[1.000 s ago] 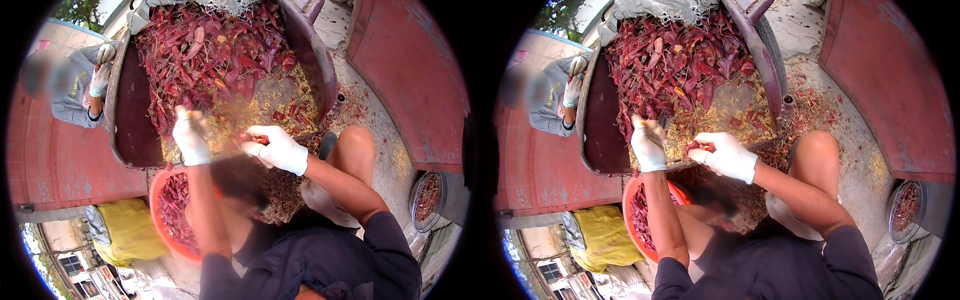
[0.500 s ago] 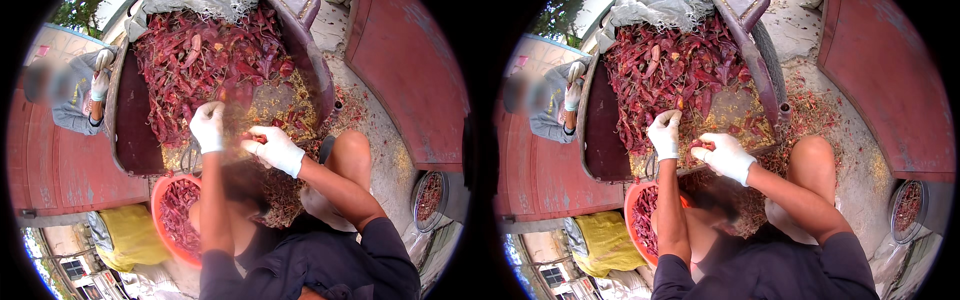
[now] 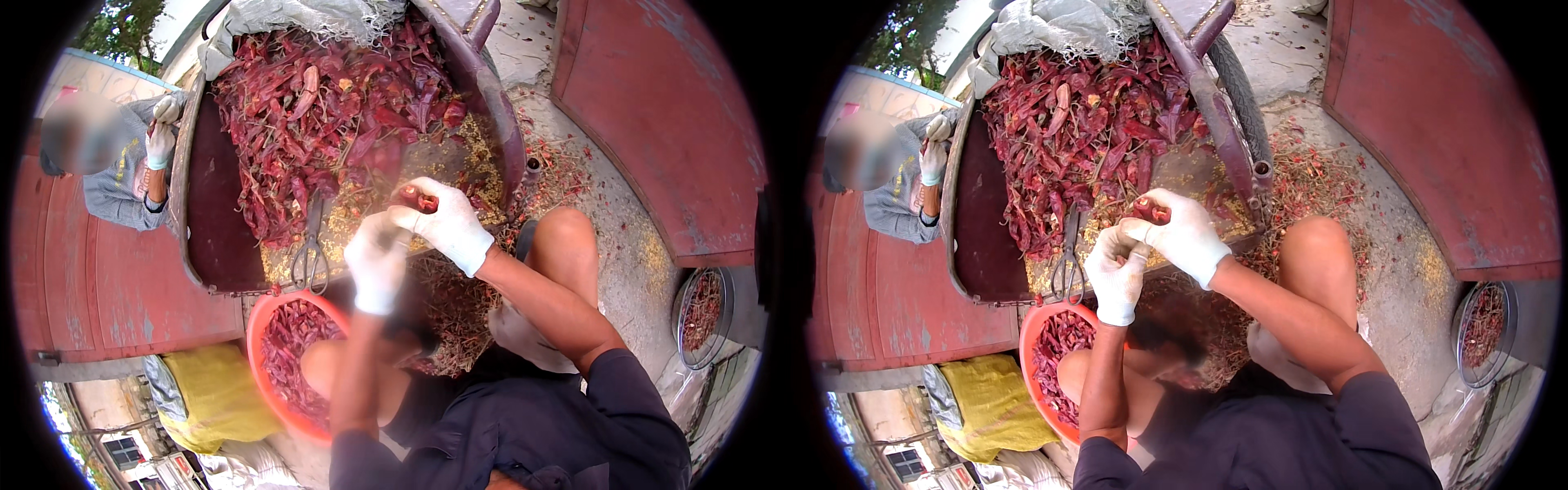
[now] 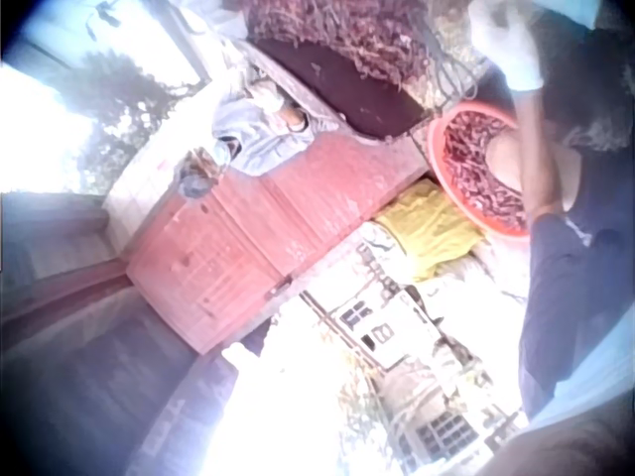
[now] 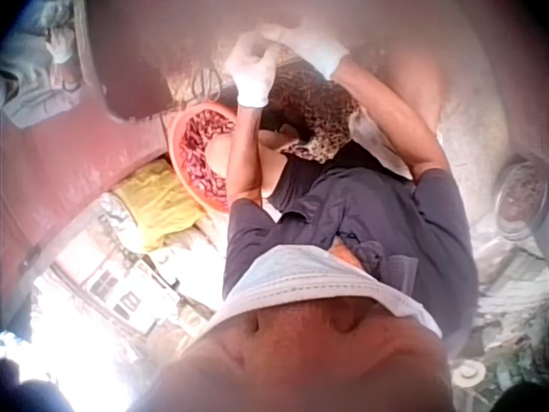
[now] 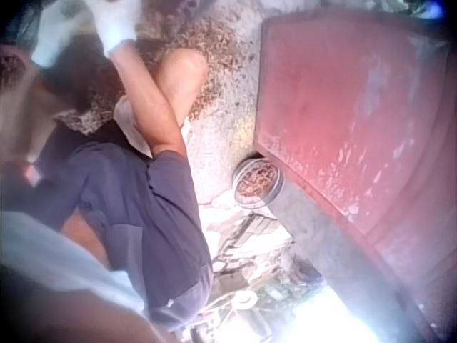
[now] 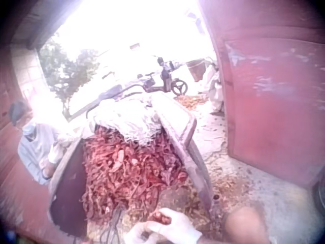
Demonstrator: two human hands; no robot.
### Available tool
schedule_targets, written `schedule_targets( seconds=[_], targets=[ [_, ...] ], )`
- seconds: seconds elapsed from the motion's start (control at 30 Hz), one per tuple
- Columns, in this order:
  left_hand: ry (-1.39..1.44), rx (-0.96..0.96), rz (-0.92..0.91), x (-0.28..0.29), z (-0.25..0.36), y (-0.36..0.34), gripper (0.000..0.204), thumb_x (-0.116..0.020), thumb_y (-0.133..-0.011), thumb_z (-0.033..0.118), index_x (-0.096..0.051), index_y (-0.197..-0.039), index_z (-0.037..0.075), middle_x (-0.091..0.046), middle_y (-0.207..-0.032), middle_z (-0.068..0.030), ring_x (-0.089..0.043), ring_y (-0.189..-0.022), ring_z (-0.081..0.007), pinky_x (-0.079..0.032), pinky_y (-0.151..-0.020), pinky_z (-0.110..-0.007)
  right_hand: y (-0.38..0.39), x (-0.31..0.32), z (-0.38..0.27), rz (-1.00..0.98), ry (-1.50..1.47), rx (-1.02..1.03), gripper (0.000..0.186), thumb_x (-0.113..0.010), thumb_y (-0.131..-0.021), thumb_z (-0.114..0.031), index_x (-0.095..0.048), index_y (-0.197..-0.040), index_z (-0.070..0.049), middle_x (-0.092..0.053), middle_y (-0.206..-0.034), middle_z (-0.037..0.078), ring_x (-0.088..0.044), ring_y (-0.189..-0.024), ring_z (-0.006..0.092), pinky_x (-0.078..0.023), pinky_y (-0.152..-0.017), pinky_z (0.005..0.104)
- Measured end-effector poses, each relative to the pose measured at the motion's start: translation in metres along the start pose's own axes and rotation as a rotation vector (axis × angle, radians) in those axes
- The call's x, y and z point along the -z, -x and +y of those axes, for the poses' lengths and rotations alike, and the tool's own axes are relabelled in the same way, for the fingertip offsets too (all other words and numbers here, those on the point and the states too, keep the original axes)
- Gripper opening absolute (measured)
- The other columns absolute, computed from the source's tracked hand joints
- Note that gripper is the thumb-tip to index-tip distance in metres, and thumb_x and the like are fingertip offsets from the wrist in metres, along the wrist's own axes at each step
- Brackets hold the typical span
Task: The person sits on the ground and repeatedly picks dried red chilies from a large metal tray, removes the stems by hand, and places the de-stemmed chilies into a red plastic basin. A second person works nearby in the background.
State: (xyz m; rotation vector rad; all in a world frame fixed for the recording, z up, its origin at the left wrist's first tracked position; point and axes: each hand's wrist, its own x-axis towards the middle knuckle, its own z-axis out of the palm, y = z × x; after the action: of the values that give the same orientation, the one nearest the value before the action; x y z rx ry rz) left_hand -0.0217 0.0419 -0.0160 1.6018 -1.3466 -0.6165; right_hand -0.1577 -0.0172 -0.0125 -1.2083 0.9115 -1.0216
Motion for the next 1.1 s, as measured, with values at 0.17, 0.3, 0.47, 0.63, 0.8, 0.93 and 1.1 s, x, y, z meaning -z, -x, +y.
schedule_targets(
  seconds=[0.17, 0.3, 0.47, 0.63, 0.8, 0.93, 1.1],
  targets=[
    [0.066, 0.014, -0.132, 0.006, 0.001, -0.003, 0.014, -0.07, -0.086, -0.001, -0.066, -0.1, -0.001, -0.069, -0.088, -0.0027, -0.063, -0.077, -0.0091, -0.05, -0.071, -0.023, 0.004, 0.002, -0.006, 0.06, 0.303, 0.057, 0.029, -0.078, -0.082, -0.022, -0.065, -0.1, -0.003, -0.065, -0.083, 0.003, -0.059, -0.075, 0.0101, -0.051, -0.073, 0.0293],
    [0.339, 0.245, -0.142, 0.023, 0.01, -0.027, 0.019, -0.069, -0.091, 0.006, -0.067, -0.108, -0.004, -0.07, -0.094, -0.0058, -0.063, -0.081, -0.0098, -0.052, -0.073, -0.024, 0.002, 0.011, 0.005, 0.066, 0.246, 0.058, 0.032, -0.076, -0.081, -0.023, -0.066, -0.104, -0.004, -0.07, -0.091, 0.015, -0.068, -0.083, 0.0288, -0.053, -0.076, 0.0367],
    [-0.304, -0.136, 0.081, 0.036, -0.042, -0.086, 0.029, -0.064, -0.093, 0.012, -0.066, -0.121, 0.003, -0.073, -0.098, -0.0098, -0.067, -0.083, -0.0196, -0.053, -0.079, -0.032, 0.005, 0.008, 0.001, 0.011, 0.275, 0.075, 0.029, -0.075, -0.082, -0.019, -0.065, -0.103, -0.002, -0.069, -0.088, 0.014, -0.067, -0.078, 0.0253, -0.052, -0.073, 0.0353],
    [-0.789, -0.204, -0.066, 0.025, -0.051, -0.103, 0.032, -0.057, -0.088, 0.014, -0.07, -0.118, 0.016, -0.067, -0.103, -0.0182, -0.064, -0.096, -0.0379, -0.051, -0.084, -0.043, 0.001, 0.01, -0.002, -0.086, 0.068, -0.102, 0.024, -0.074, -0.085, -0.017, -0.064, -0.1, -0.002, -0.066, -0.079, 0.007, -0.062, -0.072, 0.0135, -0.05, -0.067, 0.0314],
    [-0.774, -0.276, -0.009, 0.025, -0.059, -0.103, 0.025, -0.061, -0.087, 0.016, -0.073, -0.108, 0.01, -0.07, -0.1, -0.0166, -0.067, -0.091, -0.0346, -0.053, -0.082, -0.041, 0.001, 0.009, -0.002, -0.095, 0.049, -0.141, 0.017, -0.071, -0.087, -0.014, -0.065, -0.1, -0.004, -0.061, -0.078, 0.0, -0.053, -0.063, 0.0063, -0.046, -0.057, 0.0253],
    [-0.454, -0.114, 0.16, 0.023, -0.043, -0.088, 0.018, -0.072, -0.085, 0.015, -0.074, -0.098, 0.002, -0.073, -0.089, -0.0104, -0.068, -0.075, -0.0195, -0.054, -0.074, -0.032, -0.001, 0.01, 0.0, -0.057, 0.035, -0.177, 0.023, -0.075, -0.084, -0.014, -0.065, -0.101, -0.002, -0.066, -0.081, 0.004, -0.058, -0.072, 0.0089, -0.049, -0.067, 0.0275],
    [-0.006, 0.053, 0.214, 0.027, -0.021, -0.065, 0.016, -0.079, -0.081, 0.005, -0.071, -0.094, 0.0, -0.068, -0.083, -0.0012, -0.059, -0.073, -0.0073, -0.05, -0.07, -0.023, 0.0, 0.007, -0.003, -0.059, -0.225, -0.219, 0.022, -0.076, -0.082, -0.009, -0.067, -0.101, -0.005, -0.065, -0.083, -0.001, -0.058, -0.072, 0.0066, -0.049, -0.065, 0.0247]
  ],
)
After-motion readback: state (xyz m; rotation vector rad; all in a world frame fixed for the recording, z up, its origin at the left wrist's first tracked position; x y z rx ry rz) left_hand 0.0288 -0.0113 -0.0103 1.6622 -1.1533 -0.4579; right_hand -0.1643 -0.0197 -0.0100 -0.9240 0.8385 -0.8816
